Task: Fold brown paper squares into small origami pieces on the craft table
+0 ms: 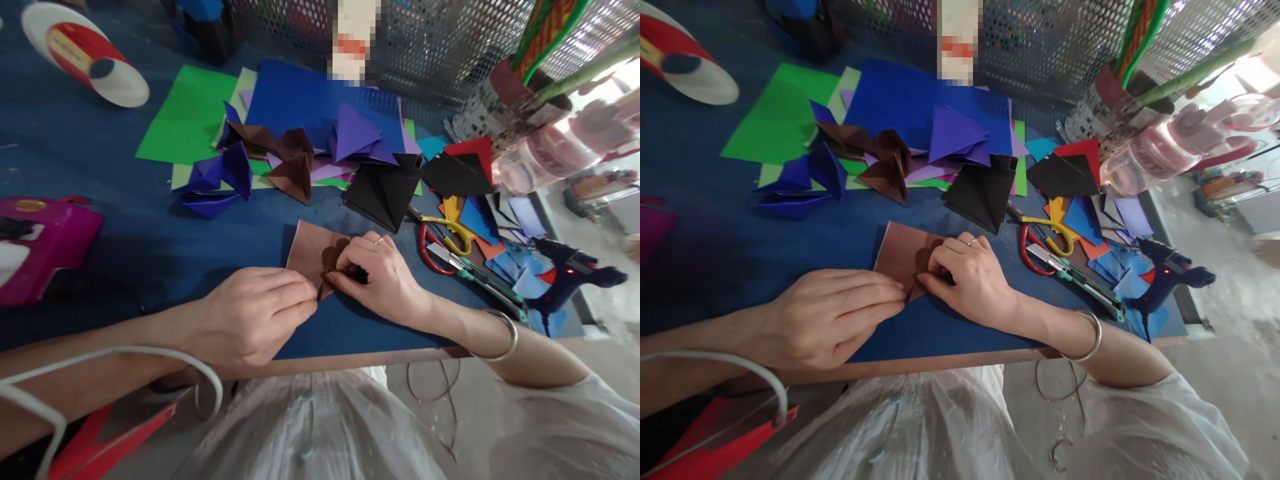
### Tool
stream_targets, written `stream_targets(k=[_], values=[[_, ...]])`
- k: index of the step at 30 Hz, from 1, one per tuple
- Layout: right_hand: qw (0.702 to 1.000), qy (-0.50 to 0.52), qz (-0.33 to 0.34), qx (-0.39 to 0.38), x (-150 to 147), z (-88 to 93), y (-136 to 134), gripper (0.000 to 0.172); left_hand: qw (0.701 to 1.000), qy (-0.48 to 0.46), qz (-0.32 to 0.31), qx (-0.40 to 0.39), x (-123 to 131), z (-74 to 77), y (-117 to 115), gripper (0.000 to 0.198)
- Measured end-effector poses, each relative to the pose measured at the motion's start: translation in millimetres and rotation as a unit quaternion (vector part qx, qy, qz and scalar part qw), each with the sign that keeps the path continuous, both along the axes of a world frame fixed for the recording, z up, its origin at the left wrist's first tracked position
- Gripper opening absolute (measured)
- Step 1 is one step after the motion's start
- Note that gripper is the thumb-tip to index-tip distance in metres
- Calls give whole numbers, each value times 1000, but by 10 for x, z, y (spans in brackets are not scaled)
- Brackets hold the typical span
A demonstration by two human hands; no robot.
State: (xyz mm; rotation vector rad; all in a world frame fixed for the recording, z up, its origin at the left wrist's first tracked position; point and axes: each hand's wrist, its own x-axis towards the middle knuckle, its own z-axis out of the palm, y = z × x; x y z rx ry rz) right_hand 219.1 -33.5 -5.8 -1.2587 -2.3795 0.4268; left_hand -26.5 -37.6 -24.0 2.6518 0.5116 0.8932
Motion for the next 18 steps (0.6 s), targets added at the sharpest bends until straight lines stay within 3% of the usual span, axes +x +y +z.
stream_targets(k=[4,12,18], values=[[1000,-10,4,-2,3,5,1,20,999,31,-6,42,8,56,-3,51],[1000,-10,2,5,3,-4,-8,24,991,80,-17,103,36,120,-25,34],[1000,-20,-2,14,2,-11,-9,23,992,75,-28,101,44,68,-60,38]])
